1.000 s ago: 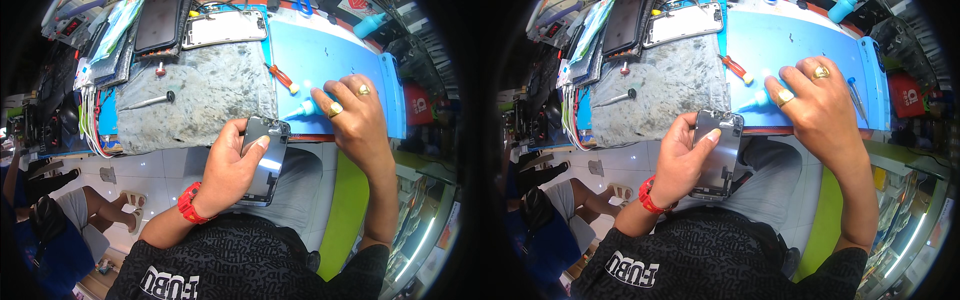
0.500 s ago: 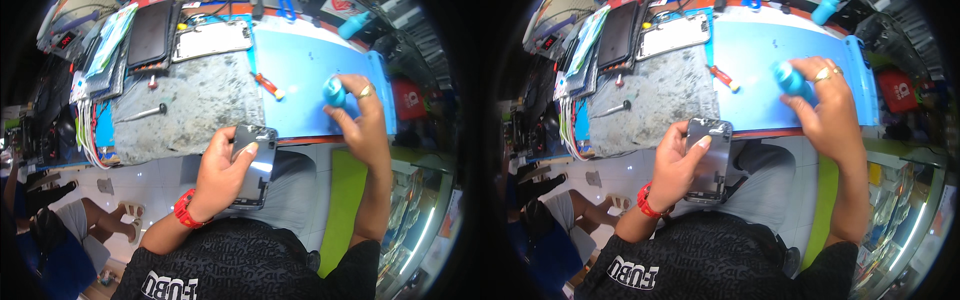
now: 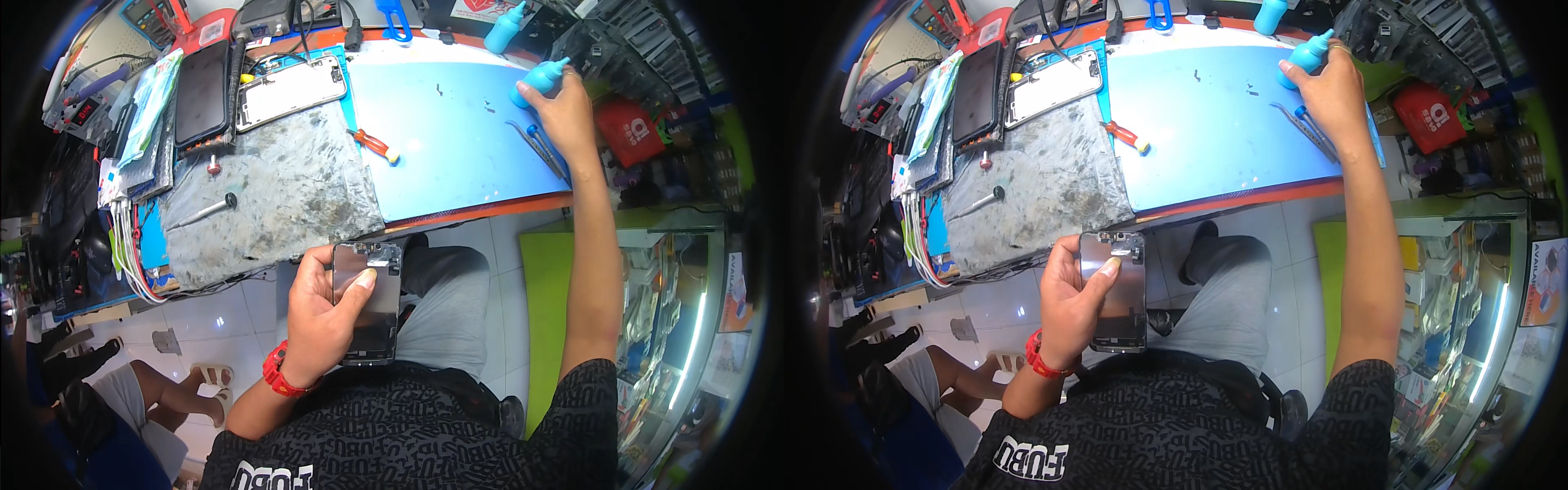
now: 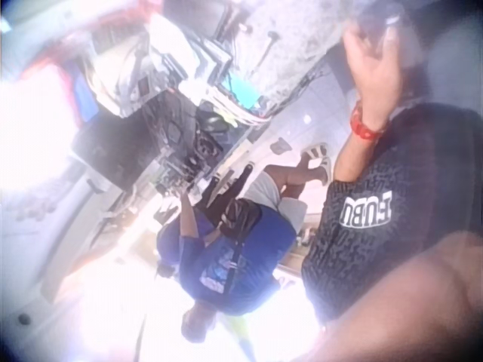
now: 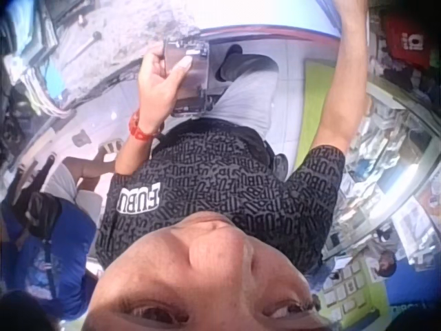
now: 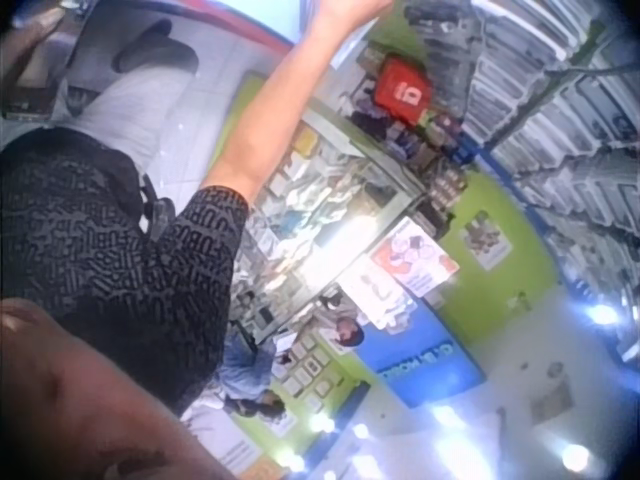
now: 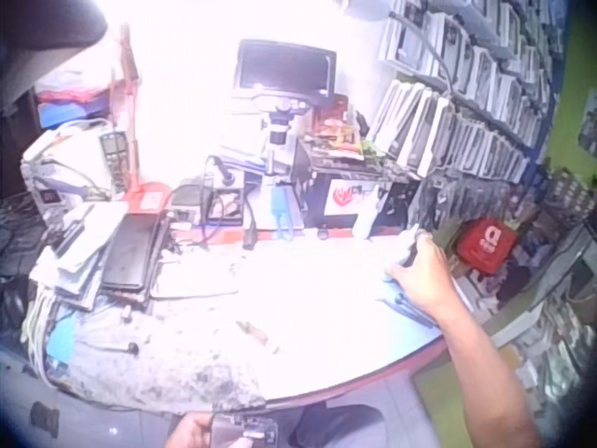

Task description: The person applies adhesive to the edges of a phone screen and uses a thin tool to clear debris from the frame.

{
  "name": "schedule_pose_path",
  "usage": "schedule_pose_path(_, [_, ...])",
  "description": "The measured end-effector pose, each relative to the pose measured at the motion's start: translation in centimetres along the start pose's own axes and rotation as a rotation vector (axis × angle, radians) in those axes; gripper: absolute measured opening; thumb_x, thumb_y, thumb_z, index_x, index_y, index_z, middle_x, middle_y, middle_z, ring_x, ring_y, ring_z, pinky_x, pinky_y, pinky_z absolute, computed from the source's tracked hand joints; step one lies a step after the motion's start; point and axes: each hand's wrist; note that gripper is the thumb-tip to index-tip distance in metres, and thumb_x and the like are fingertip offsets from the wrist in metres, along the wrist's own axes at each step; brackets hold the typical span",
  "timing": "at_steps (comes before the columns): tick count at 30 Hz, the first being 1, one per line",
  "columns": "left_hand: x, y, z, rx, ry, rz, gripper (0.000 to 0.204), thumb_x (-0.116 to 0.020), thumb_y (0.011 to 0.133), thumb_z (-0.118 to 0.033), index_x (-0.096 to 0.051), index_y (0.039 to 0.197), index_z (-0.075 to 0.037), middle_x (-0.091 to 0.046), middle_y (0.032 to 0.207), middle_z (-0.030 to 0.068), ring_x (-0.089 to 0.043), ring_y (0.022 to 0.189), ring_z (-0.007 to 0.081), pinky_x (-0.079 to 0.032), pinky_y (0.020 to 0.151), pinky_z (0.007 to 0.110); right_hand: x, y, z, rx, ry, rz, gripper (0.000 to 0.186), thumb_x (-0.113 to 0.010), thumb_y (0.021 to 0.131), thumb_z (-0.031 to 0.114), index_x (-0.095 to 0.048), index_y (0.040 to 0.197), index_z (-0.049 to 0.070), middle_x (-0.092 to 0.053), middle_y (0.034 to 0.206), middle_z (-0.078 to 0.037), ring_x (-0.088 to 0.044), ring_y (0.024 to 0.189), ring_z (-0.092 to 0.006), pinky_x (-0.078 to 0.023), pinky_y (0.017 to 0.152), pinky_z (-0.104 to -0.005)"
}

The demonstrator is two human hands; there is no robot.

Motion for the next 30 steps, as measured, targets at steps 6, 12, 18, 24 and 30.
schedule_pose_path(6, [0.1,0.1,0.9,-0.016,-0.037,-0.044,0.029,-0.065,0.107,0.002,-0.049,0.130,0.004,-0.068,0.123,0.0118,-0.068,0.109,0.0117,-0.059,0.091,0.029,2.4,-5.7,3.4,-0.028,-0.201,0.022,0.033,-0.081,0.093,0.020,-0.072,0.116,-0.002,-0.074,0.111,-0.019,-0.069,0.107,-0.0386,-0.054,0.095,-0.0465])
schedule_pose_path(12, [-1.4,1.5,0.7,-0.004,-0.096,-0.022,0.029,-0.065,0.107,0.001,-0.048,0.131,0.005,-0.070,0.119,0.0105,-0.068,0.104,0.0096,-0.057,0.090,0.027,2.1,-9.8,3.0,0.181,-0.377,0.143,0.016,-0.072,0.097,0.009,-0.078,0.108,-0.002,-0.073,0.110,-0.016,-0.067,0.105,-0.0371,-0.053,0.094,-0.0472])
schedule_pose_path(18, [-2.1,3.1,0.6,0.020,-0.022,-0.061,0.044,-0.064,0.106,0.004,-0.045,0.146,0.006,-0.068,0.126,0.0128,-0.068,0.111,0.0124,-0.059,0.094,0.029,1.4,-9.5,2.8,0.153,-0.385,0.148,0.020,-0.073,0.098,0.010,-0.078,0.112,-0.002,-0.072,0.110,-0.016,-0.066,0.107,-0.0364,-0.053,0.095,-0.0466])
schedule_pose_path(24, [-2.5,3.8,0.6,0.004,0.020,-0.076,0.051,-0.064,0.105,0.007,-0.042,0.151,0.006,-0.062,0.134,0.0135,-0.066,0.118,0.0144,-0.058,0.100,0.031,1.5,-8.7,2.6,0.082,-0.328,0.187,0.020,-0.074,0.098,0.012,-0.077,0.110,-0.003,-0.071,0.109,-0.016,-0.066,0.106,-0.0365,-0.053,0.094,-0.0478])
schedule_pose_path(30, [-2.4,4.1,0.5,0.029,-0.004,-0.071,0.053,-0.064,0.104,0.008,-0.042,0.151,0.005,-0.059,0.137,0.0133,-0.063,0.123,0.0148,-0.056,0.104,0.032,0.7,-8.8,1.8,0.245,-0.496,0.144,0.014,-0.069,0.101,0.010,-0.072,0.109,-0.002,-0.070,0.110,-0.020,-0.066,0.106,-0.0402,-0.052,0.093,-0.0501])
Point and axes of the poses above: each hand's wrist, its own y-axis towards the middle knuckle, its own x-axis out of the back of the hand, z = x × y
